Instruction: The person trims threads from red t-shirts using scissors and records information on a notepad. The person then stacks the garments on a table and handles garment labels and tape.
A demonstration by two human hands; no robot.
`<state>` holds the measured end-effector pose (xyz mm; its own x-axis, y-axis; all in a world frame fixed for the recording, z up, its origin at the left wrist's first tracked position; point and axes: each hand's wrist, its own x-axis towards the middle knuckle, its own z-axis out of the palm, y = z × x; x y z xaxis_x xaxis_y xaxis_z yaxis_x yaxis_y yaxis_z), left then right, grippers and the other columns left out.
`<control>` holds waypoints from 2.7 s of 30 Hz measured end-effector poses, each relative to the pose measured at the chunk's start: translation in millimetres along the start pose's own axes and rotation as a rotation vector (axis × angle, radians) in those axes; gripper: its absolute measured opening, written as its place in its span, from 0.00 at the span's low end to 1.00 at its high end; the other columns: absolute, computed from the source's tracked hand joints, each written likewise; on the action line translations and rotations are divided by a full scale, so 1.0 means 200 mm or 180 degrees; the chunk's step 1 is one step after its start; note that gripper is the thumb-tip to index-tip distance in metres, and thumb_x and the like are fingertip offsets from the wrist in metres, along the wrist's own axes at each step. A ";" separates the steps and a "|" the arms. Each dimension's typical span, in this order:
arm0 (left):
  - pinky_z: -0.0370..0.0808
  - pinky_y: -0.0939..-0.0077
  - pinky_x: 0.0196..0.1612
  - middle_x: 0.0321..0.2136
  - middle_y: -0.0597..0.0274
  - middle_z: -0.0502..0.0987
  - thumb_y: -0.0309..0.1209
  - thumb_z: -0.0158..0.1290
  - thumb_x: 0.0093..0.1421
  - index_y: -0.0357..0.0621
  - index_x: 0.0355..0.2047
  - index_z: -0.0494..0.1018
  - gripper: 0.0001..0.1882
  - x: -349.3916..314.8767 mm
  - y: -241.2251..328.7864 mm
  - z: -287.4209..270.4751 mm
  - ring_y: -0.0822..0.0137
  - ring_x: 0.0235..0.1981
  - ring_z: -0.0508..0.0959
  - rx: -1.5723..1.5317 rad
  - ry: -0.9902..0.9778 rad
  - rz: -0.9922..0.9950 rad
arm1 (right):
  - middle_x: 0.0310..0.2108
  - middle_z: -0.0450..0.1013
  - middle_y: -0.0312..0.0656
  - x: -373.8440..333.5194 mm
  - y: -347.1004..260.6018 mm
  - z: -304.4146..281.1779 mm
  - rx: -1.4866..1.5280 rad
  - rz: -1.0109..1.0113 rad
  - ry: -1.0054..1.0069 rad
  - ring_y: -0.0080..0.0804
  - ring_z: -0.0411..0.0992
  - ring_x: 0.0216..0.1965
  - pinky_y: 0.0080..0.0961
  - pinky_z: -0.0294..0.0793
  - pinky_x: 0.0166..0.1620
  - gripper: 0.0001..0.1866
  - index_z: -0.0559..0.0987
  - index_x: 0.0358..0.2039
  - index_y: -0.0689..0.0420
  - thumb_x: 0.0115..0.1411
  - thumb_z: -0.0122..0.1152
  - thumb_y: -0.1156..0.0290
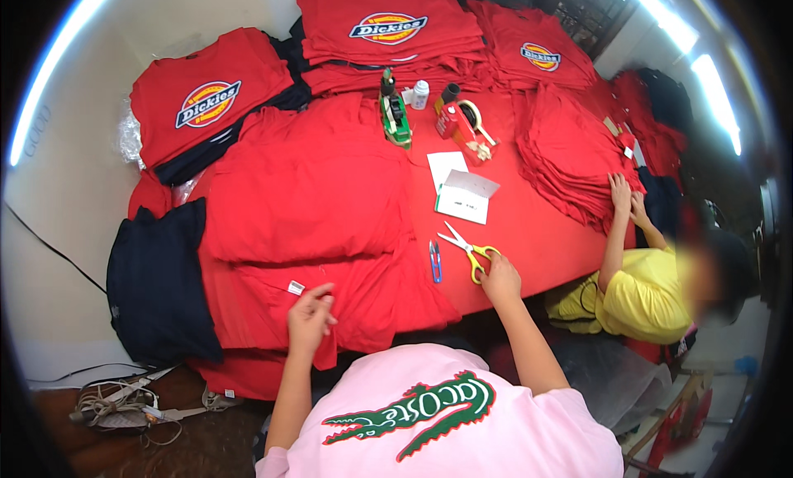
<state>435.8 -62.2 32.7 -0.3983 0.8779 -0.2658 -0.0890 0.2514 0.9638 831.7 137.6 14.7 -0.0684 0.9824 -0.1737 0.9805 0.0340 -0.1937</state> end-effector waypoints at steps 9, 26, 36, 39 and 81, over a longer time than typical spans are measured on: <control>0.82 0.76 0.42 0.41 0.57 0.85 0.25 0.58 0.67 0.39 0.54 0.81 0.16 0.49 0.21 0.71 0.68 0.39 0.86 0.1040 -0.1142 0.0785 | 0.39 0.84 0.48 0.64 -0.46 -0.49 0.1501 -0.1205 0.0178 0.45 0.84 0.36 0.41 0.81 0.42 0.19 0.84 0.48 0.59 0.63 0.69 0.59; 0.66 0.59 0.66 0.41 0.60 0.81 0.24 0.64 0.55 0.46 0.63 0.75 0.32 0.98 0.00 1.29 0.56 0.52 0.79 0.1656 -0.1515 0.1717 | 0.35 0.82 0.38 2.17 -1.45 -0.57 0.3585 -0.1552 -0.0245 0.23 0.79 0.35 0.25 0.79 0.36 0.13 0.83 0.47 0.61 0.67 0.67 0.68; 0.54 0.48 0.75 0.68 0.47 0.67 0.25 0.69 0.51 0.46 0.70 0.64 0.45 1.09 0.11 1.36 0.46 0.73 0.62 0.1774 -0.0850 0.1795 | 0.39 0.83 0.43 1.72 -1.15 -0.56 0.2755 -0.2258 0.0380 0.39 0.83 0.41 0.35 0.81 0.43 0.20 0.83 0.54 0.52 0.60 0.63 0.72; 0.50 0.42 0.75 0.65 0.52 0.72 0.29 0.68 0.52 0.49 0.68 0.69 0.41 1.12 0.11 1.36 0.46 0.73 0.62 0.2467 -0.1405 0.1933 | 0.40 0.81 0.45 1.48 -0.87 -0.45 0.2939 -0.2941 0.0675 0.47 0.80 0.39 0.38 0.80 0.43 0.13 0.83 0.46 0.55 0.60 0.64 0.72; 0.60 0.50 0.74 0.70 0.53 0.66 0.45 0.62 0.57 0.45 0.68 0.68 0.40 1.01 0.04 1.31 0.52 0.72 0.64 0.3389 -0.1509 0.2537 | 0.78 0.51 0.54 0.99 0.62 0.09 0.0292 -0.0440 0.1277 0.52 0.49 0.79 0.51 0.47 0.77 0.36 0.59 0.76 0.58 0.74 0.53 0.56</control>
<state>593.3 224.2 -19.8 0.3456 0.9268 0.1472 0.8185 -0.3744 0.4358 937.2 333.2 -62.1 -0.1031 0.9639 0.2454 0.9454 0.1717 -0.2771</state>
